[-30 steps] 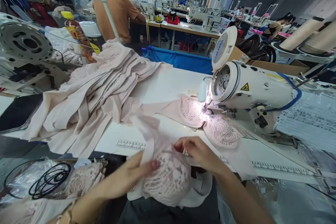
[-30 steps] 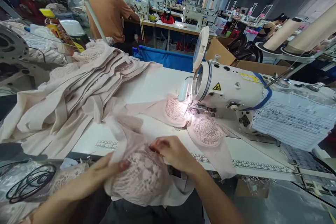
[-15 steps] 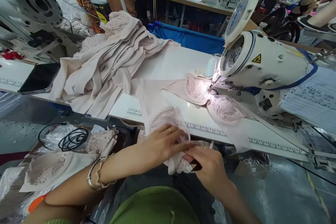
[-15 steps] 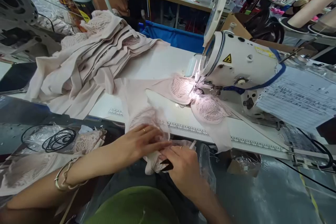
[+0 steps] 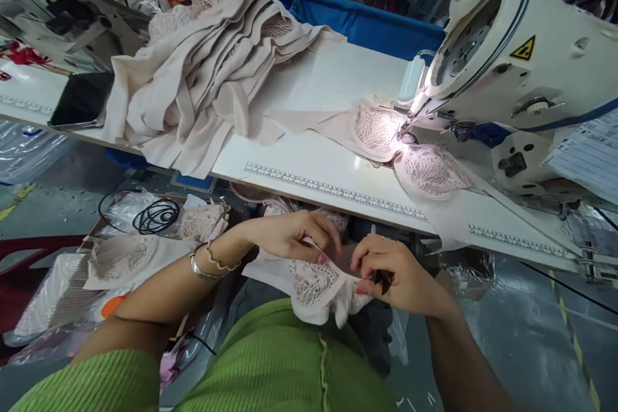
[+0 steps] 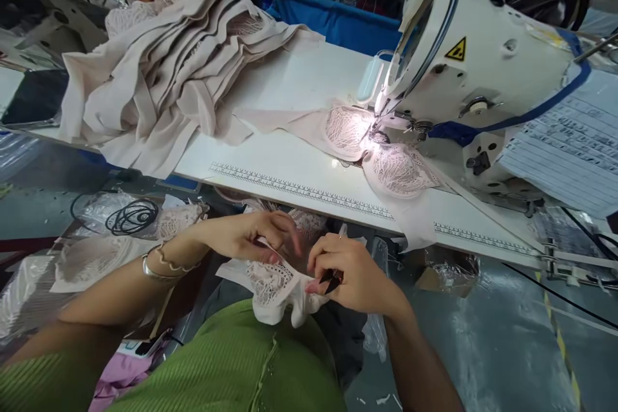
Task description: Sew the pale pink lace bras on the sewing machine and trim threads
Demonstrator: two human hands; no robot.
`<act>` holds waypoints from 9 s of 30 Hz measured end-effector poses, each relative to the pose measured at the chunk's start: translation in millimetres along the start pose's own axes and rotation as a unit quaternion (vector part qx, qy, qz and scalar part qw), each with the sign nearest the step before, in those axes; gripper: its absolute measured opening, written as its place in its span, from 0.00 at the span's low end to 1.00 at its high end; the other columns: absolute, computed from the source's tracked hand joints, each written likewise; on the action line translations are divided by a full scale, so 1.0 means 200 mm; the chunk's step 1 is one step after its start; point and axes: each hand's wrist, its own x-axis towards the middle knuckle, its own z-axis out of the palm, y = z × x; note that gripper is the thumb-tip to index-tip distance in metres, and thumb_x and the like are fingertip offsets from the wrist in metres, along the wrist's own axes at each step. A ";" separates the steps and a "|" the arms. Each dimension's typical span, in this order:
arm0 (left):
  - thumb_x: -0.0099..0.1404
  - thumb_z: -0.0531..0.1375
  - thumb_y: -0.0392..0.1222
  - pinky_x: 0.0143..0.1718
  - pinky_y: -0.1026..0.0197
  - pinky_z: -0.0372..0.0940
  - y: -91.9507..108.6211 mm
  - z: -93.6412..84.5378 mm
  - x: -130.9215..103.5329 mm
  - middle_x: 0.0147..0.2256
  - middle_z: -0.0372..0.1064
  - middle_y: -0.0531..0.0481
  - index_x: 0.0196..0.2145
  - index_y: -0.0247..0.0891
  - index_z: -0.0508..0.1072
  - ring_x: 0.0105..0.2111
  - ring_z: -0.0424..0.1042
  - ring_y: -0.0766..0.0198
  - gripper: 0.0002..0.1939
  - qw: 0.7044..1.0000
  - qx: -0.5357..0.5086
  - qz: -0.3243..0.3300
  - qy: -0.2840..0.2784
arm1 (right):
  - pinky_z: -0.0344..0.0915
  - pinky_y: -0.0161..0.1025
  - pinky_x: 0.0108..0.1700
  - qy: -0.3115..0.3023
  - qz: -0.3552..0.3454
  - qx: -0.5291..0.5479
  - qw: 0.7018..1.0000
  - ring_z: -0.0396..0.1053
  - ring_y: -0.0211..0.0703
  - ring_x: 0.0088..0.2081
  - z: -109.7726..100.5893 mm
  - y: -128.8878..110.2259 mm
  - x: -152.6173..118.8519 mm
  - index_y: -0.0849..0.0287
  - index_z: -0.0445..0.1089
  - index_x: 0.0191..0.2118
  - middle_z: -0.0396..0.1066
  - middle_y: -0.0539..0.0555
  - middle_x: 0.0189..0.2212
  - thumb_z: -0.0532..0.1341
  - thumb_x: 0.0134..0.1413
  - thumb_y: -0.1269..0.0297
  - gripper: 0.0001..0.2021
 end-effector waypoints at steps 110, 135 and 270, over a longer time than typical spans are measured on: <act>0.60 0.71 0.38 0.37 0.62 0.67 -0.06 0.17 -0.16 0.32 0.75 0.48 0.31 0.37 0.80 0.34 0.74 0.62 0.04 0.919 -0.039 -0.037 0.392 | 0.68 0.42 0.36 0.179 0.013 -0.021 0.984 0.72 0.43 0.30 0.05 0.14 -0.23 0.54 0.74 0.30 0.74 0.54 0.29 0.62 0.66 0.62 0.11; 0.61 0.71 0.36 0.48 0.57 0.70 -0.12 0.16 -0.13 0.44 0.77 0.45 0.32 0.42 0.82 0.47 0.75 0.56 0.02 0.894 0.035 -0.017 0.446 | 0.66 0.38 0.30 0.304 0.036 -0.104 0.946 0.73 0.42 0.30 0.01 0.05 -0.23 0.53 0.69 0.30 0.77 0.51 0.30 0.66 0.59 0.72 0.09; 0.74 0.52 0.39 0.55 0.54 0.70 -0.14 0.27 0.16 0.53 0.75 0.38 0.56 0.35 0.73 0.53 0.75 0.58 0.17 0.959 -0.084 0.001 0.270 | 0.63 0.34 0.29 -0.027 -0.120 0.235 0.964 0.63 0.36 0.23 0.12 0.09 -0.22 0.53 0.52 0.17 0.63 0.51 0.22 0.56 0.61 0.37 0.30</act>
